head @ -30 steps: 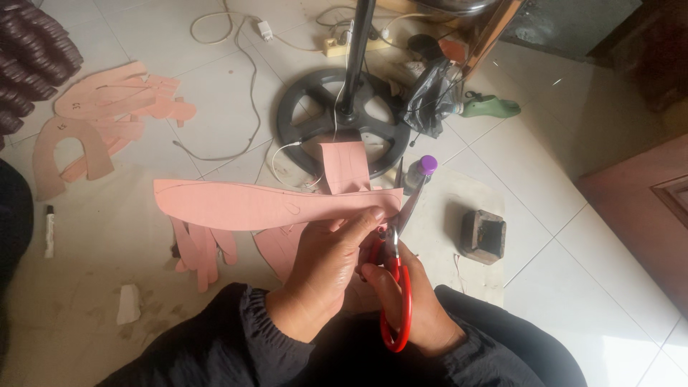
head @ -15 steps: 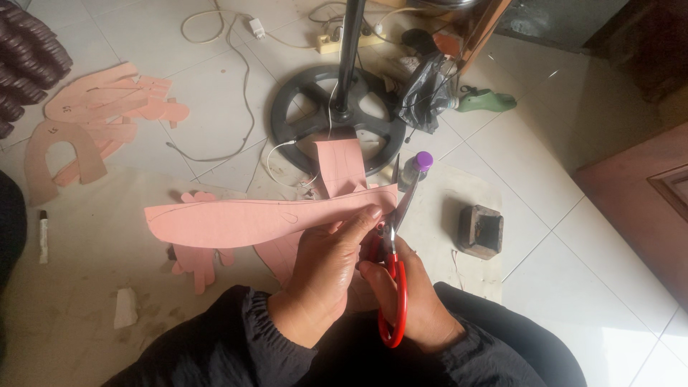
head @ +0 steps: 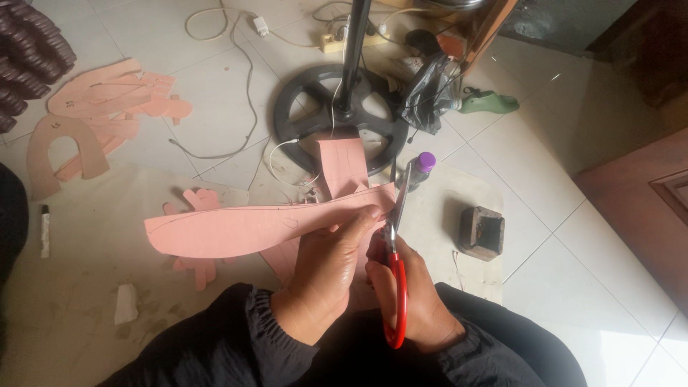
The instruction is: The person is cutting a pink material with scissors, following pre-drawn outlines. They rotate the material to cut different sections and place the cut pieces on the floor.
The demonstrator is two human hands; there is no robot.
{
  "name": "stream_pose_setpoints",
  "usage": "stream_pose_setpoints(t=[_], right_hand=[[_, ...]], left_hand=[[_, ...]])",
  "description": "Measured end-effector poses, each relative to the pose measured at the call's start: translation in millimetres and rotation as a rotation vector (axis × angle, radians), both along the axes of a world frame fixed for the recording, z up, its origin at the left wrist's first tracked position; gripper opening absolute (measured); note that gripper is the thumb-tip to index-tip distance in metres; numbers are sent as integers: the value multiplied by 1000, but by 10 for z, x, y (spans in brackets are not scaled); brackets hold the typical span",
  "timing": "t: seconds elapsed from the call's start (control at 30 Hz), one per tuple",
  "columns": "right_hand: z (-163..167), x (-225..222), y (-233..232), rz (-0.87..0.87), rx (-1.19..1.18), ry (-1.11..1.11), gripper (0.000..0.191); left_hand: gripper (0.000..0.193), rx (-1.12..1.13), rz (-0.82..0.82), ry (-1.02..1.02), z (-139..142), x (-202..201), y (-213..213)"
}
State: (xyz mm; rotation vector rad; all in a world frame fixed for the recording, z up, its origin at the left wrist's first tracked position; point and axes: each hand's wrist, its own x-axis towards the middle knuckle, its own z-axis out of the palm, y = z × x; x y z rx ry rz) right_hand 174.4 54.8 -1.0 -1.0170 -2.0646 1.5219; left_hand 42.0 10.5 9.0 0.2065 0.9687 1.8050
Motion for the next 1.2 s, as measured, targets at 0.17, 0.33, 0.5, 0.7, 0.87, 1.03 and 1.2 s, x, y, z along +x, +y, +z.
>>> stream_pose_setpoints(t=[0.17, 0.33, 0.5, 0.7, 0.87, 1.03, 1.2], right_hand=[[59, 42, 0, 40, -2, -11, 14], [95, 45, 0, 47, 13, -27, 13], [137, 79, 31, 61, 96, -47, 13], [150, 119, 51, 75, 151, -50, 15], [134, 159, 77, 83, 162, -96, 17], [107, 189, 99, 99, 229, -88, 14], [52, 148, 20, 51, 141, -89, 13]], left_hand=[[31, 5, 1, 86, -11, -24, -24], [23, -50, 5, 109, -101, -35, -11], [22, -77, -33, 95, -136, -76, -13], [25, -49, -63, 154, -88, -134, -42], [24, -68, -42, 242, -72, -164, -45], [23, -63, -80, 351, -92, -261, -20], [20, 42, -61, 351, -108, -228, 48]])
